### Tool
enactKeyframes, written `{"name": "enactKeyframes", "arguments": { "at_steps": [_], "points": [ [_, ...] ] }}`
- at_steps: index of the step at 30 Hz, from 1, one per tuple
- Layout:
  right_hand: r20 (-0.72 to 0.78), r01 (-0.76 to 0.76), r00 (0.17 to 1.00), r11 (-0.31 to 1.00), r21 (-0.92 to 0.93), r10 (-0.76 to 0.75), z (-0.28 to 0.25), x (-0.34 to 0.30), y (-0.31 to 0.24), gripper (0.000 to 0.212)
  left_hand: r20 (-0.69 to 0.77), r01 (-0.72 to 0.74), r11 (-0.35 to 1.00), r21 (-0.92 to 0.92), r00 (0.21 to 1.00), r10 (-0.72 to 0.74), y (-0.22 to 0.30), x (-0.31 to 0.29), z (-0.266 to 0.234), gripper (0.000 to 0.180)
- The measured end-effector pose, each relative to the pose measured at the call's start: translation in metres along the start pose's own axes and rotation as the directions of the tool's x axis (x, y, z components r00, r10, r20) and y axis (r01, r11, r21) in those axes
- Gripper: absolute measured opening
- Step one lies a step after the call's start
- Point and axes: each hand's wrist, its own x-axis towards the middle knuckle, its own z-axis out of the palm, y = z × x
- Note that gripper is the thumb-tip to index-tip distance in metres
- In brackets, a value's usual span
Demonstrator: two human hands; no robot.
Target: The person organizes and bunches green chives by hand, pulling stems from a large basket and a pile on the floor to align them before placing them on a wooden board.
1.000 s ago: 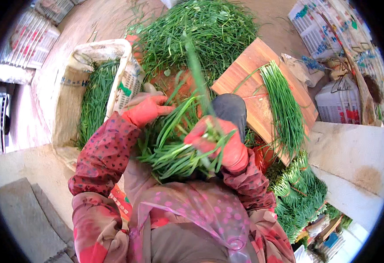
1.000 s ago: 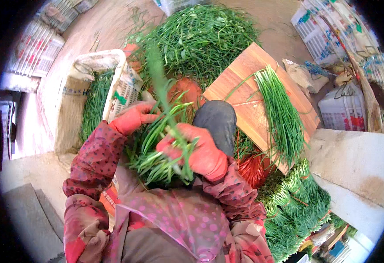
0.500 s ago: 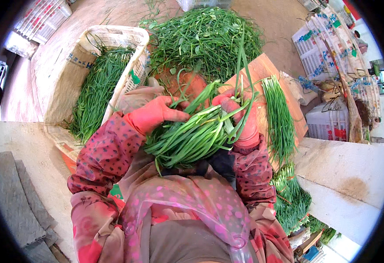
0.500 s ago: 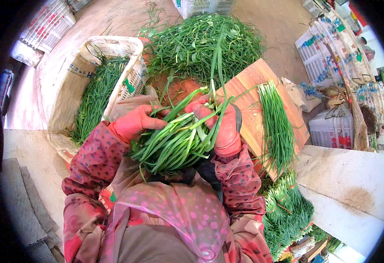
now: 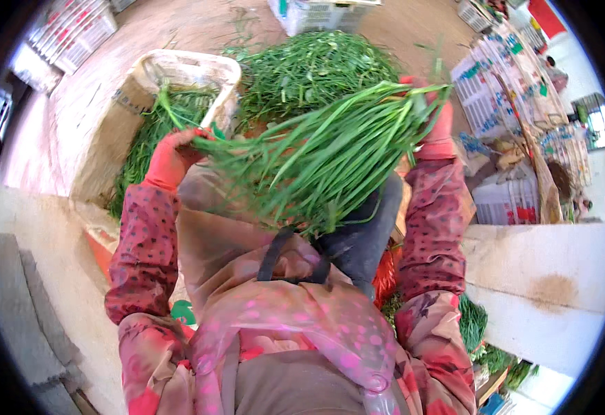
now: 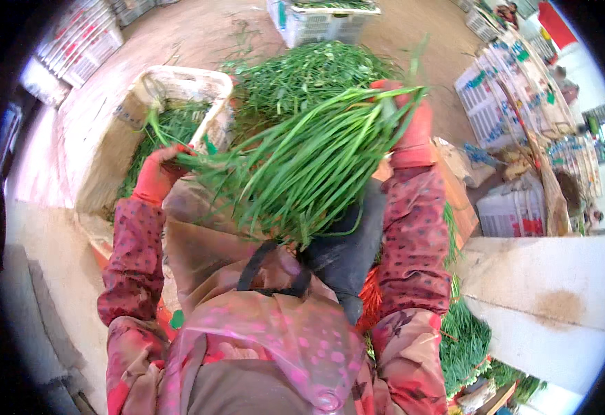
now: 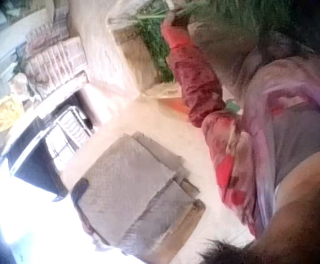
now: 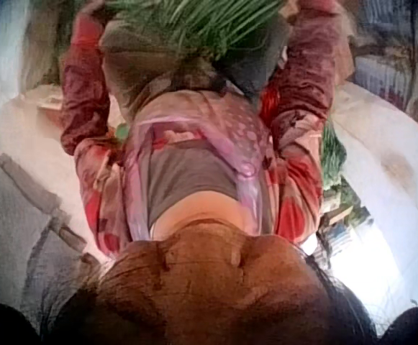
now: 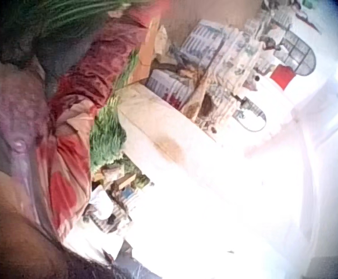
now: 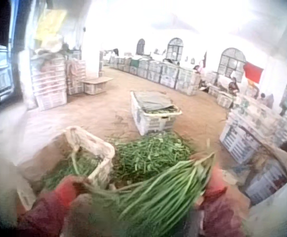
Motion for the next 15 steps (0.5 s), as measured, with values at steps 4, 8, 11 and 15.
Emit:
{"name": "enactKeyframes", "arguments": {
  "at_steps": [4,8,11,15],
  "points": [
    [0.085,0.181,0.98,0.983,0.017,-0.182,-0.014,0.051,-0.019,0.043,-0.124,-0.29,0.944,-0.159,0.954,0.273,0.044,-0.01,-0.05,0.022],
    [-0.023,0.176,0.984,0.984,0.0,-0.176,0.014,0.087,-0.047,0.043,-0.406,-0.481,0.873,-0.077,0.815,0.413,0.084,-0.046,-0.103,0.023],
    [0.174,0.458,0.882,0.707,-0.539,-0.438,0.042,0.102,-0.067,0.039,-0.558,-0.096,0.932,0.351,0.778,0.29,0.096,-0.085,-0.168,0.029],
    [0.492,0.52,0.618,-0.151,-0.841,-0.614,0.091,0.131,-0.081,0.035,-0.428,0.025,0.807,0.59,0.857,0.286,0.074,-0.104,-0.085,0.045]
  ]
}}
